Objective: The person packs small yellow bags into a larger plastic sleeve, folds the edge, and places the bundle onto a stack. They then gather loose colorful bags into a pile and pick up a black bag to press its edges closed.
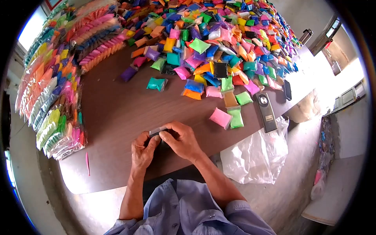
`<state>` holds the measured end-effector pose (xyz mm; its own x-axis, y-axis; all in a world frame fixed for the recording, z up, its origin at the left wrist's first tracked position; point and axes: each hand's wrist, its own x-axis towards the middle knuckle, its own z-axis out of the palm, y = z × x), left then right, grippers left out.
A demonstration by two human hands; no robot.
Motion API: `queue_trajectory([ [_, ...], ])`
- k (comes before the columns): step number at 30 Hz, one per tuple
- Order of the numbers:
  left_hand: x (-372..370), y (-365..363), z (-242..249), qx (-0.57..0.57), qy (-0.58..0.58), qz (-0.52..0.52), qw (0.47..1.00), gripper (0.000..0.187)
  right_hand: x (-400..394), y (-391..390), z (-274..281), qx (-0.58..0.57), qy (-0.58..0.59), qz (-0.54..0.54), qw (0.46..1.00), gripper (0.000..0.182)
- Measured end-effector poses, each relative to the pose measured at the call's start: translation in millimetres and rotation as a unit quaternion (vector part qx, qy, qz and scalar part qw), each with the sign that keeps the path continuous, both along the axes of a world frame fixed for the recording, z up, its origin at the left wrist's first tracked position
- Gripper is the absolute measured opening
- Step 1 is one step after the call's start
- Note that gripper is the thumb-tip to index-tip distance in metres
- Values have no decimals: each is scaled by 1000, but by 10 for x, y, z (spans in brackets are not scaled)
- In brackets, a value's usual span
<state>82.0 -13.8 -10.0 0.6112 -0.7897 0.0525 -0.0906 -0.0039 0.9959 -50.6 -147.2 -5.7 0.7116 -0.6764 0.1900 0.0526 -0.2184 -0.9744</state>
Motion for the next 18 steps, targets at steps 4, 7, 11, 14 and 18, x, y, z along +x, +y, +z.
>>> queue_trajectory([
  [4,10,2,99,74,-81,-25,994,23,14,-15,-104,15,-15,-37,999,19],
  [7,-14,-31,46,78,-117,-21,990,23,18,-23,-122,62,-30,-41,997,20],
  [11,-33,-67,100,49,-93,4,994,23,35,1,-17,15,-6,-38,999,23],
  [14,-4,-44,-36,34,-54,7,998,23,40,8,10,-23,-9,-18,1000,26],
  [18,-5,-32,8,39,-87,1,995,24,18,-2,-39,19,-10,-19,1000,28],
])
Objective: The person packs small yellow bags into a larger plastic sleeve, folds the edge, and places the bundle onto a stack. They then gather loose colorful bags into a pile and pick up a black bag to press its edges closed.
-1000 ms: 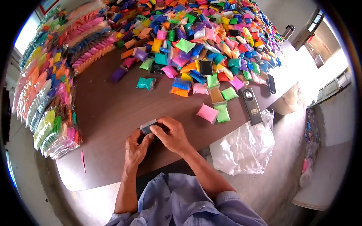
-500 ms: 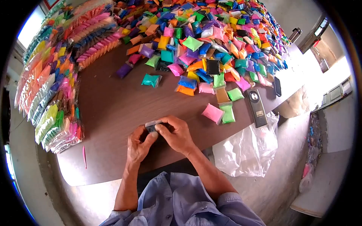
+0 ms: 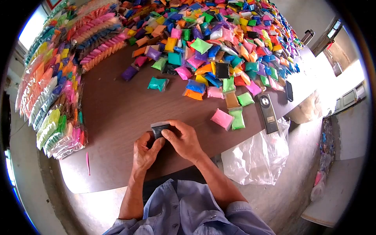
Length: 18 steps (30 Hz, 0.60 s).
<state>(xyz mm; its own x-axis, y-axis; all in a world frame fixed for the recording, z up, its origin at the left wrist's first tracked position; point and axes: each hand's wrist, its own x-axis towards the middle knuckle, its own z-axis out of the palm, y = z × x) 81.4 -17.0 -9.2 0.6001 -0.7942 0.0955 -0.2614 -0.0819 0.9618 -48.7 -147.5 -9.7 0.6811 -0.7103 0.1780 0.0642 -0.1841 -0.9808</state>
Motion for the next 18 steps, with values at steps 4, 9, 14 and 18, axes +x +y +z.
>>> queue_trajectory([
  [4,-23,-24,102,46,-3,-2,999,24,5,-20,-23,28,-24,-15,999,29],
  [9,-32,-33,64,30,24,16,999,24,28,7,27,71,-29,-8,997,29],
  [14,-26,-15,21,28,12,29,999,25,-13,-28,17,17,53,9,998,29],
  [18,-65,-56,125,-8,40,24,999,28,2,-17,3,25,3,2,1000,27],
])
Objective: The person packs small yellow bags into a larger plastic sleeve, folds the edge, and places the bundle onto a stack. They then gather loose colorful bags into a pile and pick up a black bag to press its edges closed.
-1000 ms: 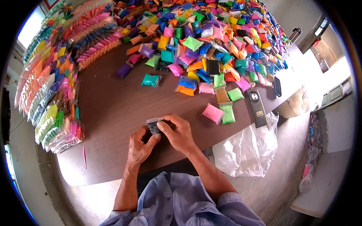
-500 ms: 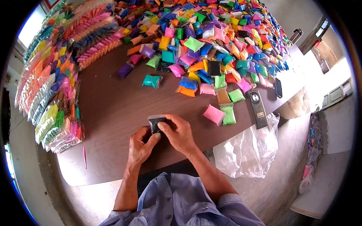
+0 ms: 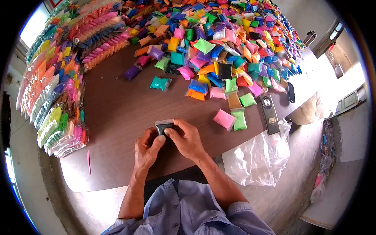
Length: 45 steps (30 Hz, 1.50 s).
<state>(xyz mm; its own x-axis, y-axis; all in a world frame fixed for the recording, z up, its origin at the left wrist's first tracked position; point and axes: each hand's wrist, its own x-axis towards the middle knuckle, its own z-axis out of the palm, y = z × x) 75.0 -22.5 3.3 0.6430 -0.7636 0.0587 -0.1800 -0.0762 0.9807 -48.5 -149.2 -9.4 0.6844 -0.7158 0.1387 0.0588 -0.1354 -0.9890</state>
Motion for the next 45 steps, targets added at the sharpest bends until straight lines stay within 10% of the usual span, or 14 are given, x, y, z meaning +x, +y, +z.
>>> queue_trajectory([
  [45,23,26,-66,18,-15,-5,1000,26,12,-4,6,-34,-1,-9,999,30],
])
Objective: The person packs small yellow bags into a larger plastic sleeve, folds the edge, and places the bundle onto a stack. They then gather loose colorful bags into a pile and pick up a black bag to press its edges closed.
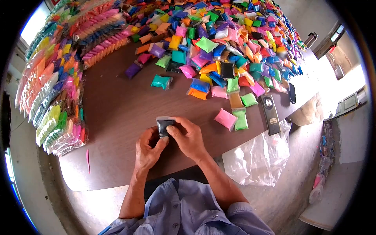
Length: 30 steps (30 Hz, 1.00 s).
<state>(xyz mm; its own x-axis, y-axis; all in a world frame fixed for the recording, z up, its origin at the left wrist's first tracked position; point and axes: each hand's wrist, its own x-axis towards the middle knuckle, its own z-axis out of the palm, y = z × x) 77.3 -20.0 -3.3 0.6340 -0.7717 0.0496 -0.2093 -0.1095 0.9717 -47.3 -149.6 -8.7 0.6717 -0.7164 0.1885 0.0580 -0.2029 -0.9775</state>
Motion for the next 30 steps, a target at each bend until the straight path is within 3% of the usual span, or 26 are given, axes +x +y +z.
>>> queue_trajectory([
  [3,8,25,-8,21,-29,-3,999,28,31,22,-8,30,-30,-3,999,32],
  [6,7,22,-25,-5,32,15,999,30,17,44,34,73,-34,9,997,34],
  [8,42,33,-3,-6,73,15,997,30,-17,35,63,58,50,40,996,32],
  [11,41,29,-44,-19,18,1,1000,30,-29,24,81,25,37,29,999,29],
  [17,35,50,70,-11,83,13,996,35,-6,12,-43,-27,8,45,999,20],
  [27,40,59,-72,-78,43,5,996,26,-16,6,-10,-29,28,33,999,18],
  [30,0,54,72,-41,111,16,993,21,-22,-4,-24,-23,20,39,999,24],
])
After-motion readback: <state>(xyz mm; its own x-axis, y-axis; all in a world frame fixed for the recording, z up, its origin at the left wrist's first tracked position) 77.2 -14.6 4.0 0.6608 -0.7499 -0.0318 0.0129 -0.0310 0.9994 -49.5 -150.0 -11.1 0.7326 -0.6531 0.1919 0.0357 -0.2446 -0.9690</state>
